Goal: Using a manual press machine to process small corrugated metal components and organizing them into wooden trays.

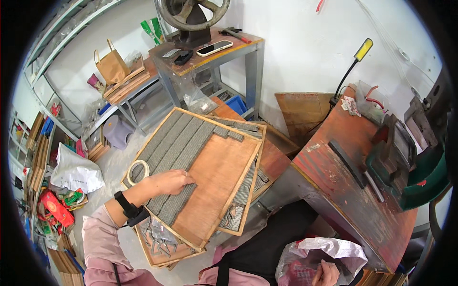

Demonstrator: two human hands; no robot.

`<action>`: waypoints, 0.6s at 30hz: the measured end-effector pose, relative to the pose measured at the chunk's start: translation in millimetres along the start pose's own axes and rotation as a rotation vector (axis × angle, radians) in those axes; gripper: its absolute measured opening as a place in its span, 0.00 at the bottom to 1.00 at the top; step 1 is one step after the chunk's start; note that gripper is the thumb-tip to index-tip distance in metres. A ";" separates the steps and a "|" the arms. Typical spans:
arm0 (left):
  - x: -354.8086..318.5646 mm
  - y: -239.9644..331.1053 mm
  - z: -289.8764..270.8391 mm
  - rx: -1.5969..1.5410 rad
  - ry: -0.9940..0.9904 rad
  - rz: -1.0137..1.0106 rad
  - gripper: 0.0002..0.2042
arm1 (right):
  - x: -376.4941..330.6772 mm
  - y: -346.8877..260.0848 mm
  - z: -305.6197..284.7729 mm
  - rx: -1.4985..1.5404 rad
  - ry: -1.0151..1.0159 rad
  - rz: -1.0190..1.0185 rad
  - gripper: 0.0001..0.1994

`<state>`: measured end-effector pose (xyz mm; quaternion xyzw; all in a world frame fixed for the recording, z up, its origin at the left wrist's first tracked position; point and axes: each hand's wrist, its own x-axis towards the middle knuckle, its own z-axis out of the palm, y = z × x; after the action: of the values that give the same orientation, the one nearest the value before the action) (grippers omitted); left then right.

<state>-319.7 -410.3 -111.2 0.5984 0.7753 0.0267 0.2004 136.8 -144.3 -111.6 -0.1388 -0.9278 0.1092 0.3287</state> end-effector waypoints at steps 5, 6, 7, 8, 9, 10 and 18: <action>13.2 -12.1 -0.9 0.087 -0.164 0.084 0.20 | 14.7 -0.4 4.7 0.022 -0.030 -0.043 0.12; 15.6 -14.2 -1.3 0.107 -0.186 0.142 0.21 | 18.0 -0.1 4.5 0.024 -0.034 -0.043 0.12; 18.4 -14.5 -3.3 0.103 -0.188 0.139 0.21 | 21.1 0.4 4.2 0.017 -0.044 -0.050 0.12; 22.6 -14.2 -6.0 0.147 -0.258 0.122 0.21 | 22.8 0.7 4.1 0.007 -0.053 -0.057 0.12; 24.6 -14.1 -7.0 0.191 -0.327 0.104 0.21 | 23.0 1.5 4.8 0.008 -0.056 -0.057 0.12; 24.8 -14.8 -6.0 0.189 -0.329 0.102 0.21 | 22.5 2.5 5.9 -0.011 -0.056 -0.049 0.12; 26.8 -25.4 4.2 0.296 -0.158 0.309 0.22 | 21.9 15.8 11.5 -0.027 -0.008 -0.045 0.12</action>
<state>-347.0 -393.2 -129.7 0.7331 0.6519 -0.1040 0.1638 116.0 -123.5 -112.4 -0.1220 -0.9333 0.0899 0.3254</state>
